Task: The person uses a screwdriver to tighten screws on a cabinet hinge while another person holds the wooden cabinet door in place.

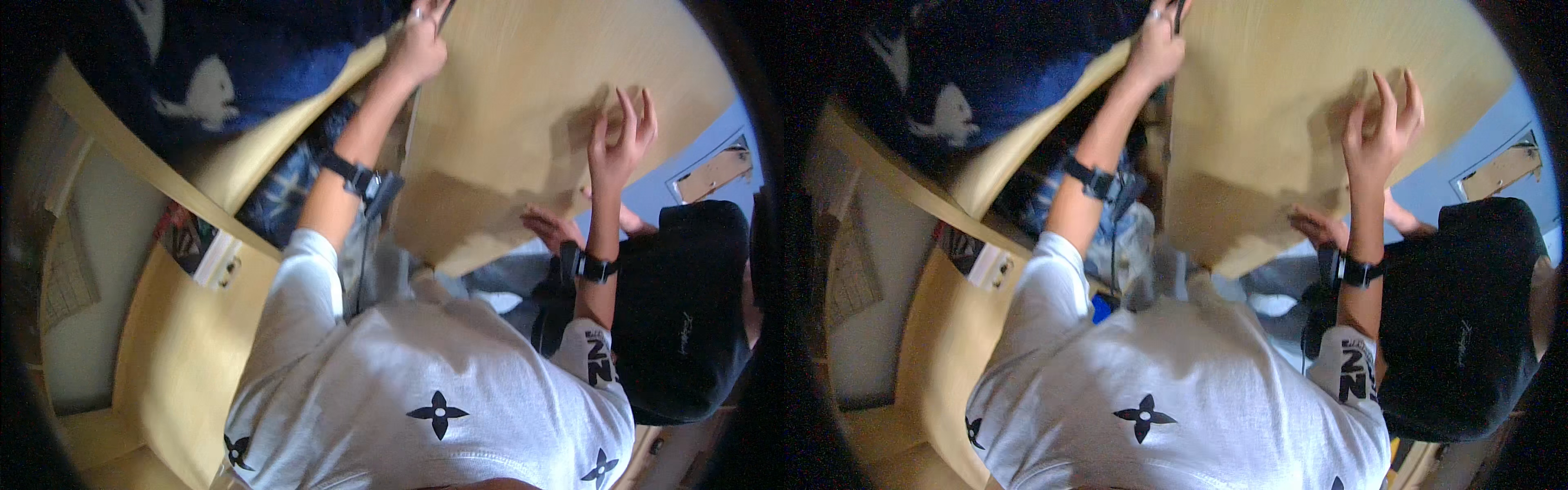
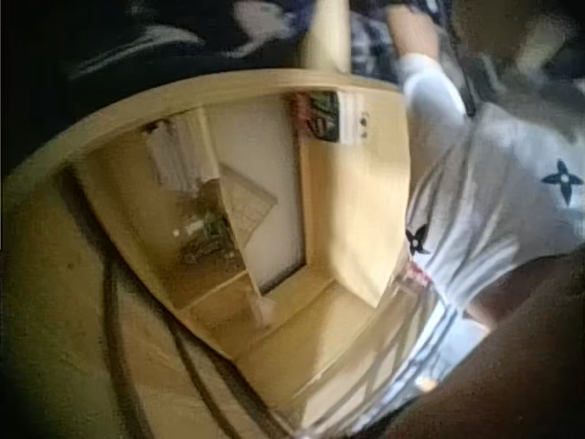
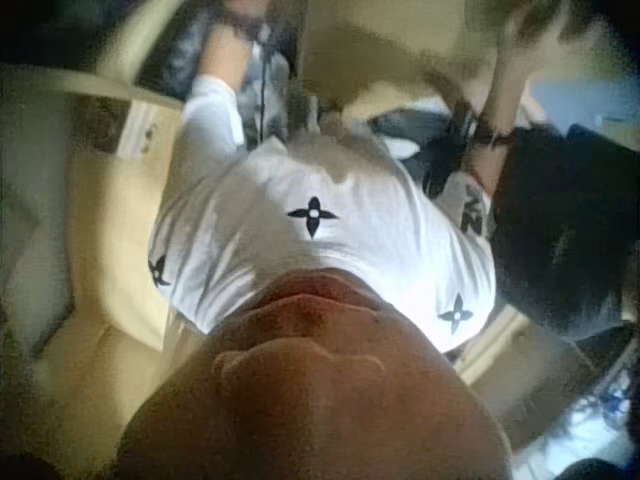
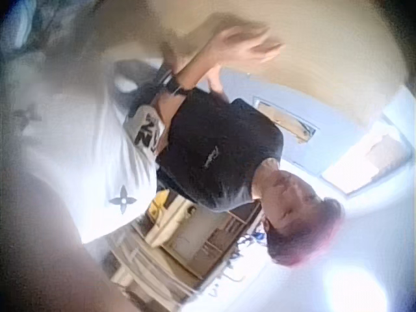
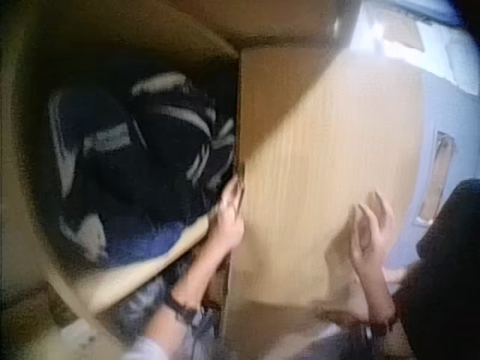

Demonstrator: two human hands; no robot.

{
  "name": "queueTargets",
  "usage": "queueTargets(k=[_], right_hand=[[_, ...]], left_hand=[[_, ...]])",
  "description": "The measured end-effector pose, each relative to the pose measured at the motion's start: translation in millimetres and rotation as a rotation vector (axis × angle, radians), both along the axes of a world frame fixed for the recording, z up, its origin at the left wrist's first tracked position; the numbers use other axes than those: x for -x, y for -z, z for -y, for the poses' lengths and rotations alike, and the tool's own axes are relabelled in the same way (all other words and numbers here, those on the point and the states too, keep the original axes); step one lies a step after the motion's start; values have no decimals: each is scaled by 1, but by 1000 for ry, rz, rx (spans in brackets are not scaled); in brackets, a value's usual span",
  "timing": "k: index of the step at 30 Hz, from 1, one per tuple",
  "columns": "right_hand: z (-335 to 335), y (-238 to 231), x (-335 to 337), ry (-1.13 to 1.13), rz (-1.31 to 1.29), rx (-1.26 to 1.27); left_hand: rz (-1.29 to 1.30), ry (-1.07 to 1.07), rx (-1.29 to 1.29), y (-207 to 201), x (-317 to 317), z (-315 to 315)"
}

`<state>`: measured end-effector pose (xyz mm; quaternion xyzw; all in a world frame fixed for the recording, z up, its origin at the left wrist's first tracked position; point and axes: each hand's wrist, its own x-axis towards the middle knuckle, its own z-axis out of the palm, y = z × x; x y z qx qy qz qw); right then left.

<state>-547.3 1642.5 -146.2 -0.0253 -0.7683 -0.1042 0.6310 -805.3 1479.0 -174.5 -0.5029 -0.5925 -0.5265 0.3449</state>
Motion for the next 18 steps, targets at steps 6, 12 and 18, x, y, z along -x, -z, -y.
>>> queueTargets(k=[6,12,18], right_hand=[[2,-5,14,-108,57,-59],[8,3,19,-158,54,-76],[-2,2,25,-159,63,-66]], left_hand=[[-1,97,10,-2,1,7],[60,115,44,-1,-5,12],[-26,121,40,-14,6,5]])
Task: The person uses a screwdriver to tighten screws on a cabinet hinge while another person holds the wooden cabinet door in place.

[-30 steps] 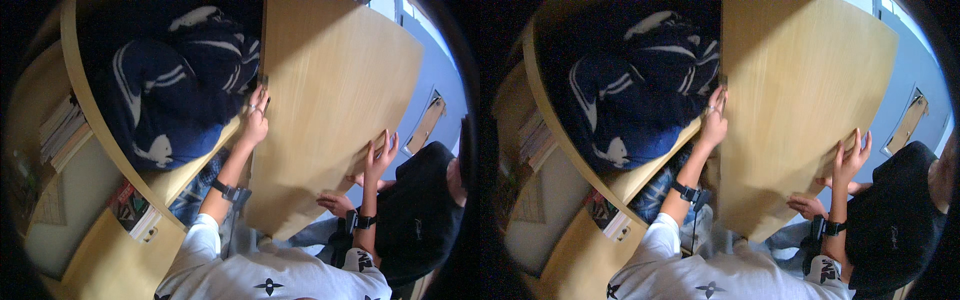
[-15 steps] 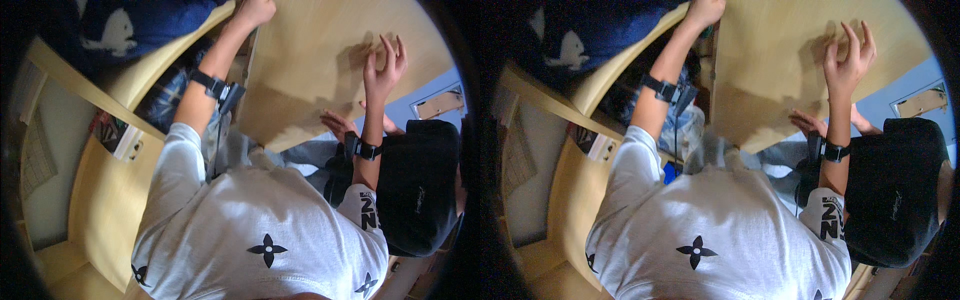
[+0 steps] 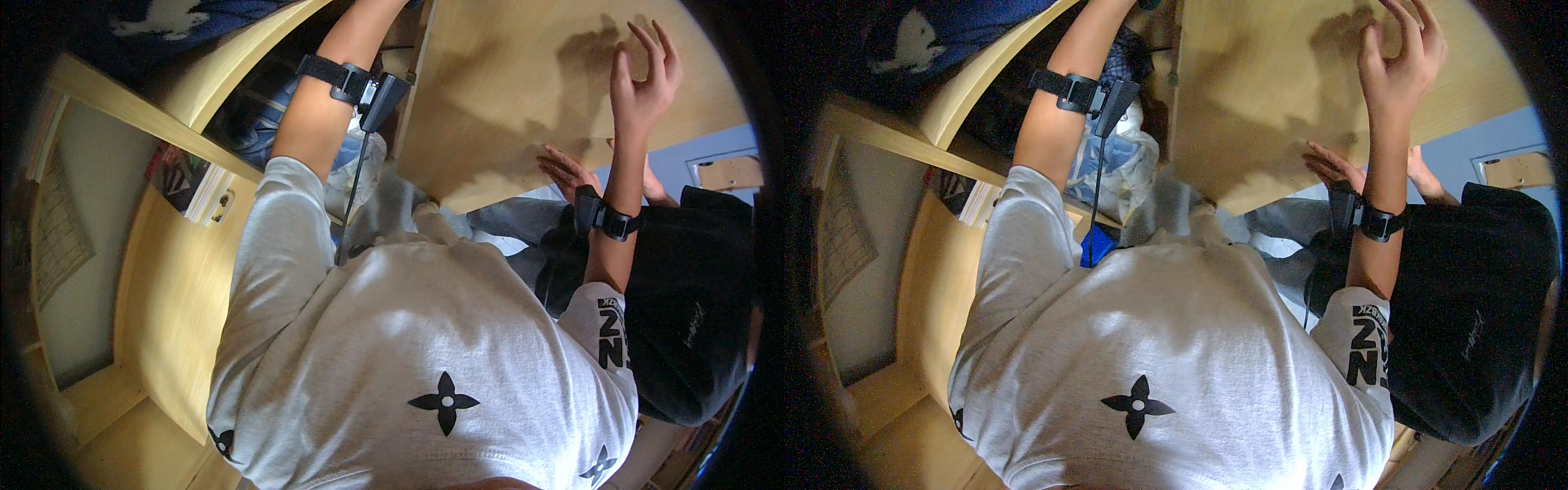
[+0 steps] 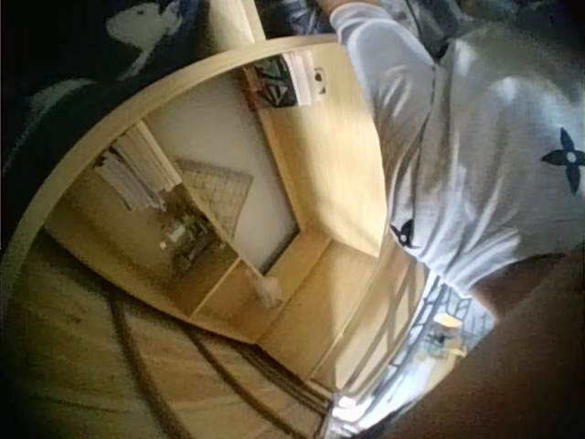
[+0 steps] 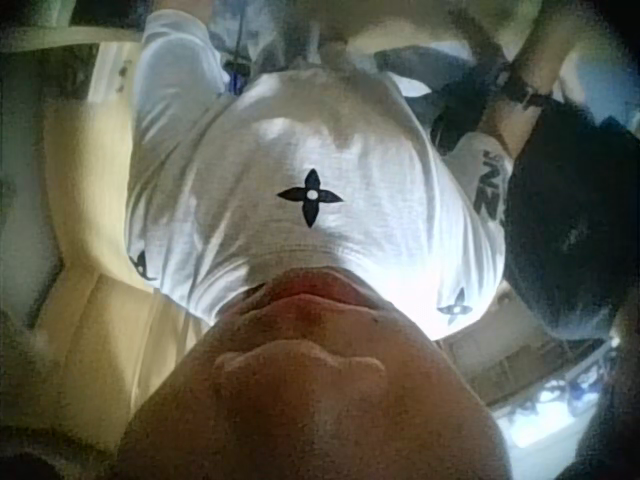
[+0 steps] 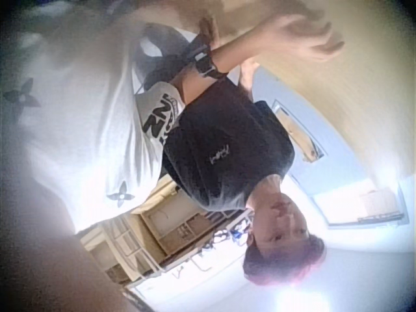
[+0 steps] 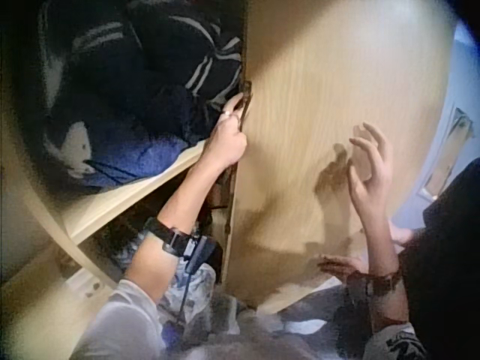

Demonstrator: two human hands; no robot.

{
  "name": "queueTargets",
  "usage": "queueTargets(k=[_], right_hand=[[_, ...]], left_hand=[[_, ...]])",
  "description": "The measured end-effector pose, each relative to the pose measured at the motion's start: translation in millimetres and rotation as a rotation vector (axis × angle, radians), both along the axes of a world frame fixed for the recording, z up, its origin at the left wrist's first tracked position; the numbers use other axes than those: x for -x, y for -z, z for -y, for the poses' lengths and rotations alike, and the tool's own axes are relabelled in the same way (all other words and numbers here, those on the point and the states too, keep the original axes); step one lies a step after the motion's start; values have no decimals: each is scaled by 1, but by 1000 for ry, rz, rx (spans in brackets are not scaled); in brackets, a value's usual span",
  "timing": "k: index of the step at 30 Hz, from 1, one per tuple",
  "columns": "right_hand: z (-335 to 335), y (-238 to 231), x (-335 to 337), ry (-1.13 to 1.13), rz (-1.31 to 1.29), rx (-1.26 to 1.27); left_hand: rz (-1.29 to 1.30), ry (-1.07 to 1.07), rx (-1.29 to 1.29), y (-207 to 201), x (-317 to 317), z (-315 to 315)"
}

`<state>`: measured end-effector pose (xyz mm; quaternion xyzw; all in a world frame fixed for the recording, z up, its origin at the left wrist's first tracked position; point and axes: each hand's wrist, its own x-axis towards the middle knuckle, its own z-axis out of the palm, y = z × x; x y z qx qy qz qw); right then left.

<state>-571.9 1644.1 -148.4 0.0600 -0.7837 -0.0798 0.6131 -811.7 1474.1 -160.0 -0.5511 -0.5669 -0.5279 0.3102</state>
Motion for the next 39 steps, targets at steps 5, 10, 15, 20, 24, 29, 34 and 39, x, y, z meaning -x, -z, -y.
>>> queueTargets(k=[5,10,15,20,24,29,34,39], right_hand=[[8,6,7,-108,39,101],[48,36,-13,-373,305,552],[110,94,6,-754,893,458],[134,149,13,-1021,1262,532],[138,127,27,-1084,1423,432],[110,157,9,-987,1402,884],[108,183,9,-901,1394,1014],[105,191,1,-827,1520,1058]], left_hand=[[37,-140,-61,-1,-7,14],[207,-53,-207,16,-71,24],[329,232,-138,49,-154,71],[170,280,80,86,-180,125],[348,298,351,96,-204,200],[676,219,-274,174,-218,305],[1043,-877,-232,268,-166,412],[1046,-1415,268,394,-142,487]])
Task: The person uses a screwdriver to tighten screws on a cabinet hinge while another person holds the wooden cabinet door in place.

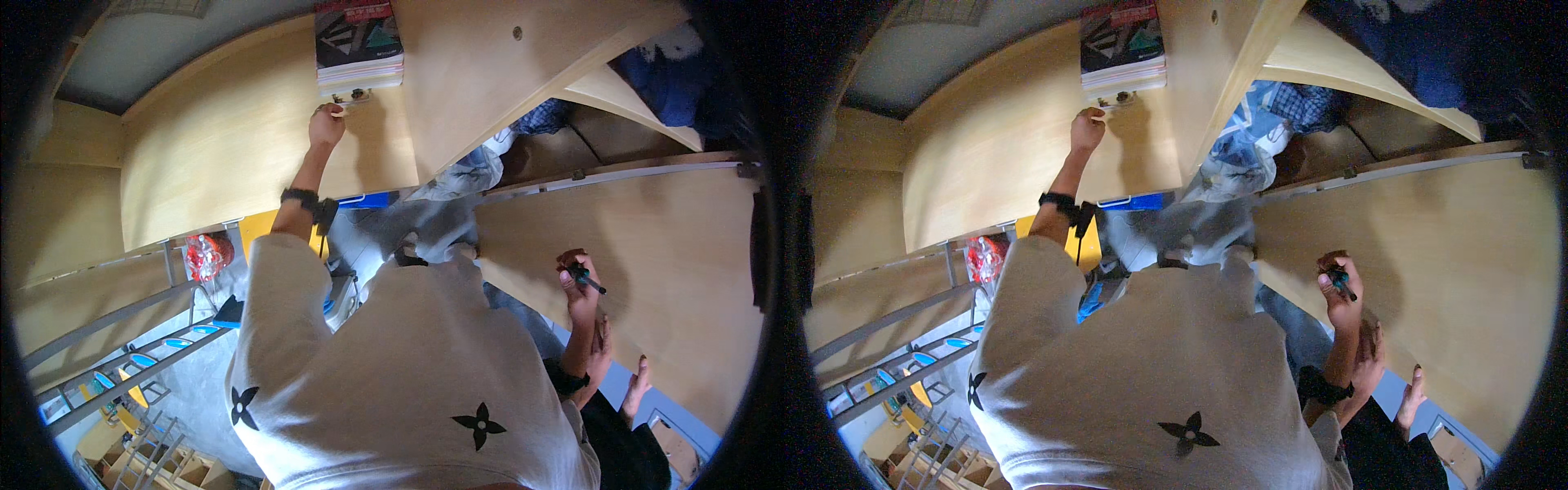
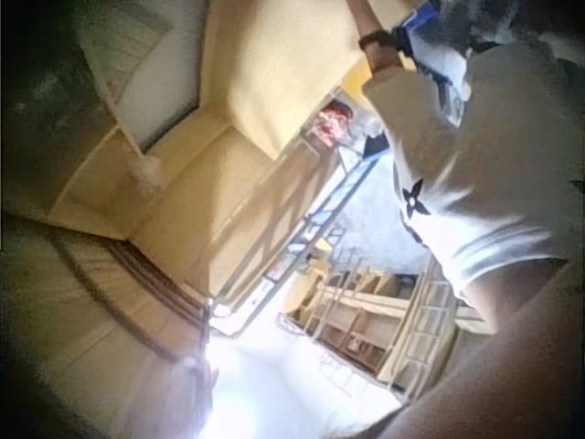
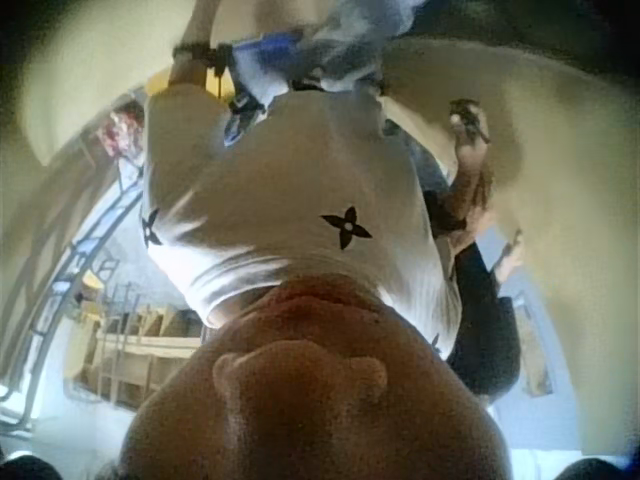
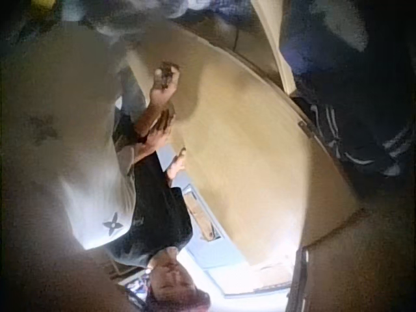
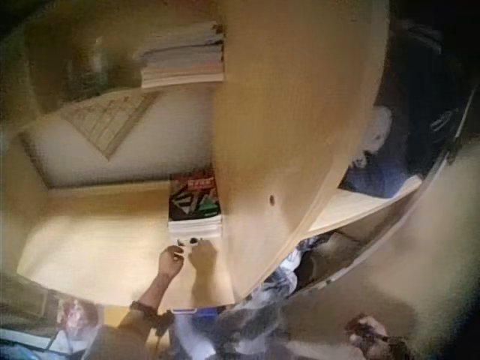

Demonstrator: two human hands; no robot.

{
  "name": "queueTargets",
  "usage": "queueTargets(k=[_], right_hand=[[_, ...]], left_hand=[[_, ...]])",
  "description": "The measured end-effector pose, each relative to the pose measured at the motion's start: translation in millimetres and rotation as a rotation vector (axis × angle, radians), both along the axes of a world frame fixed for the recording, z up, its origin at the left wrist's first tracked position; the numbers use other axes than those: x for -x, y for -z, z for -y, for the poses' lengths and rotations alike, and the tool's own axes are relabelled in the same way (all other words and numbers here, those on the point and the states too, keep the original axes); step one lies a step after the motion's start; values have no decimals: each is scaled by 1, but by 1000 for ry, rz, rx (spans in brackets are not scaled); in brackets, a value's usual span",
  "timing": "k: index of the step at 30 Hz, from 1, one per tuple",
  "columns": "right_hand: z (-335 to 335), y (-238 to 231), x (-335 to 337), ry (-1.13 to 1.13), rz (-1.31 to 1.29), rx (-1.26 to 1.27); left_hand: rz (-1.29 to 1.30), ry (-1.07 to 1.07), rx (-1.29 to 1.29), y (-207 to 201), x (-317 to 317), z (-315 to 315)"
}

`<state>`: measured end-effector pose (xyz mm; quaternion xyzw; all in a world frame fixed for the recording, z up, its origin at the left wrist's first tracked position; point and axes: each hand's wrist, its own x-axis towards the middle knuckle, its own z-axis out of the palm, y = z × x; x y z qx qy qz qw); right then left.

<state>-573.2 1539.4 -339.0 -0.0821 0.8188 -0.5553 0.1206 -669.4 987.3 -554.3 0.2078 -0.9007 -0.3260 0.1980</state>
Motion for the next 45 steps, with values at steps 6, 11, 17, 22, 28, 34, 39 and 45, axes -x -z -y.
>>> queueTargets(k=[6,11,17,22,28,34,39,45], right_hand=[[-10,13,-8,-9,11,46],[-15,6,-10,-7,29,12],[-29,13,-17,43,-39,-53],[-23,17,-12,67,-5,92],[-22,23,-7,68,26,14],[-24,24,0,-65,-7,-30],[-24,21,4,-49,30,-13],[-33,35,-5,16,7,76]], left_hand=[[40,-81,147,30,27,10],[177,-168,200,38,55,32],[214,83,228,22,46,39],[4,110,211,62,31,50],[-35,92,218,60,20,38],[-114,67,319,59,46,43],[116,51,300,51,38,43],[293,32,273,47,57,35]])
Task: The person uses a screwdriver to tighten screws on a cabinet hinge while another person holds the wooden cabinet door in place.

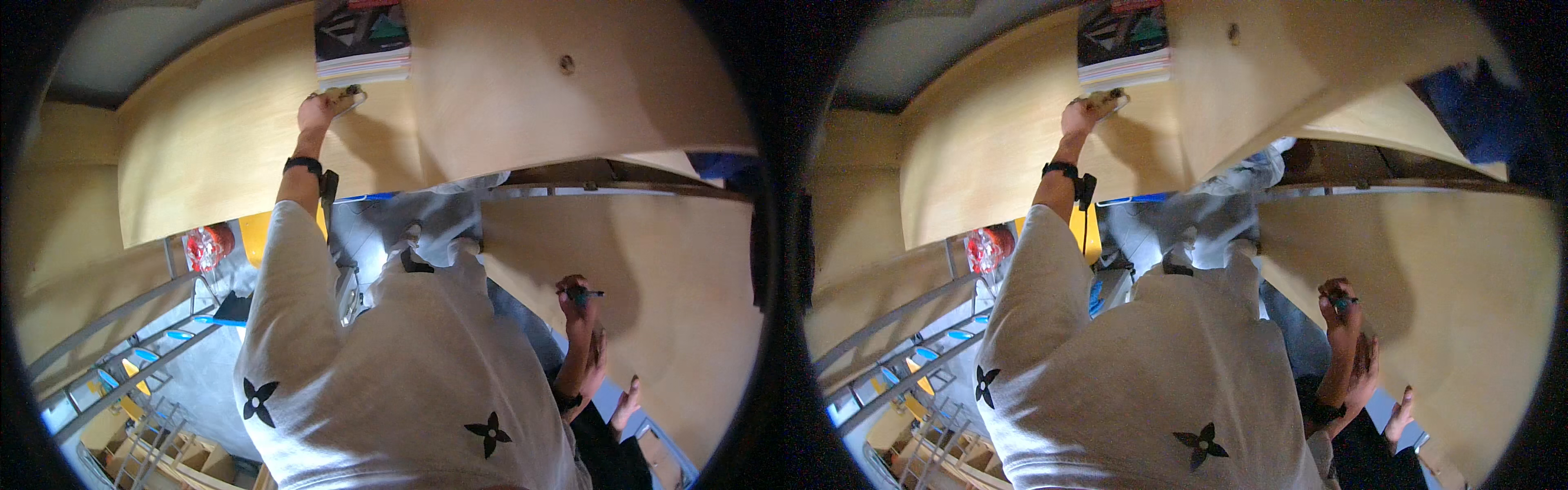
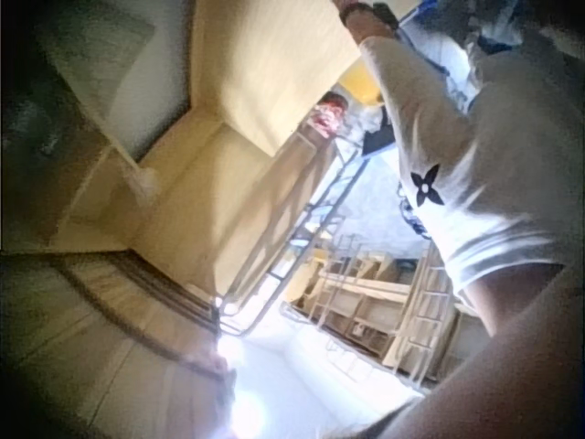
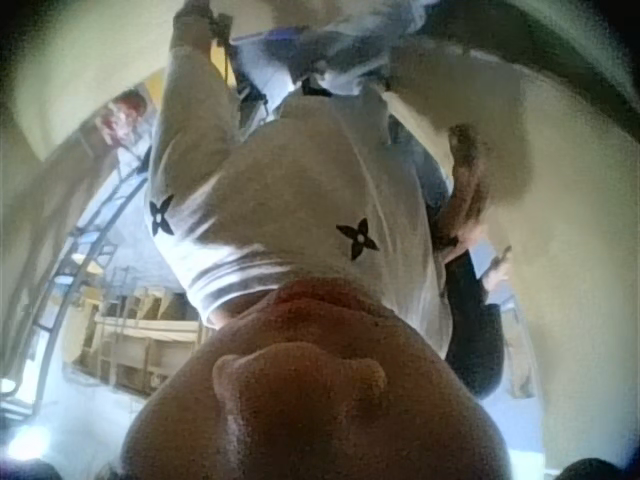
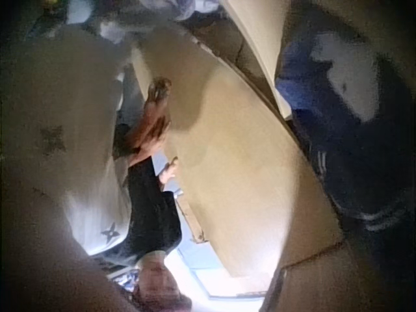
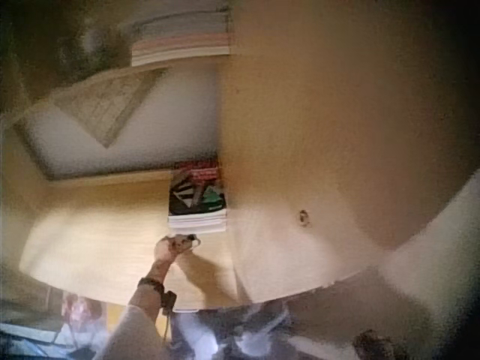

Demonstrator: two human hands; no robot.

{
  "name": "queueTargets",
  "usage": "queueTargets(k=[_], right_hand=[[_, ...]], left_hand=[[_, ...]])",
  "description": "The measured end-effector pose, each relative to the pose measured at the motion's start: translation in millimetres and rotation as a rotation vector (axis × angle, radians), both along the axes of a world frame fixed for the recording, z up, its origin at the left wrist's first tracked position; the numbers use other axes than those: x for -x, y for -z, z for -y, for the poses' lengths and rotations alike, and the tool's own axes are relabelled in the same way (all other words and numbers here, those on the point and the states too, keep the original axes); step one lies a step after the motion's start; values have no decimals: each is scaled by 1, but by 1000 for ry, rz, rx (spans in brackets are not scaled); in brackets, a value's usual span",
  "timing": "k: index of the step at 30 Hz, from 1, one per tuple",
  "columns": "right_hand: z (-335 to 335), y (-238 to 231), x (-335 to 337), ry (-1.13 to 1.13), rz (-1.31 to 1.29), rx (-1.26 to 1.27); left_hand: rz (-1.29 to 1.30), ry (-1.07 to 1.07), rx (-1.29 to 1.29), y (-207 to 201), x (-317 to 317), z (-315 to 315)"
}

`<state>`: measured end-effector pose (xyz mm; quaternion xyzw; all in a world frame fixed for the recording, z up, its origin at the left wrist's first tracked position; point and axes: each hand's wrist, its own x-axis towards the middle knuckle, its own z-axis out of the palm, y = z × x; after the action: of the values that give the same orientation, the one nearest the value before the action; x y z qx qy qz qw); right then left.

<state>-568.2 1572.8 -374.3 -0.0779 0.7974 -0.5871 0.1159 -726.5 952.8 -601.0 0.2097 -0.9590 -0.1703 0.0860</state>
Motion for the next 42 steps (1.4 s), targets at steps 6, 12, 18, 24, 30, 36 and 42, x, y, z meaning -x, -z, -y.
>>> queueTargets(k=[6,12,18,24,30,36,42], right_hand=[[-10,11,12,-104,-150,-199],[12,-21,14,-104,-71,-237],[30,-59,-2,35,69,-256],[46,-99,11,-61,-56,-130],[48,-135,-11,59,-82,-44],[38,-147,-22,41,-156,-173],[33,-153,-25,46,-237,-270]], left_hand=[[-18,-78,-79,35,-14,30],[-709,-106,-1078,17,-47,56],[77,571,-1316,-200,-114,-104],[195,1143,-1486,-281,-127,-265],[-331,756,-1898,-303,-85,-337],[-351,809,-1881,-309,-80,-346],[-352,949,-1630,-313,-76,-356]])
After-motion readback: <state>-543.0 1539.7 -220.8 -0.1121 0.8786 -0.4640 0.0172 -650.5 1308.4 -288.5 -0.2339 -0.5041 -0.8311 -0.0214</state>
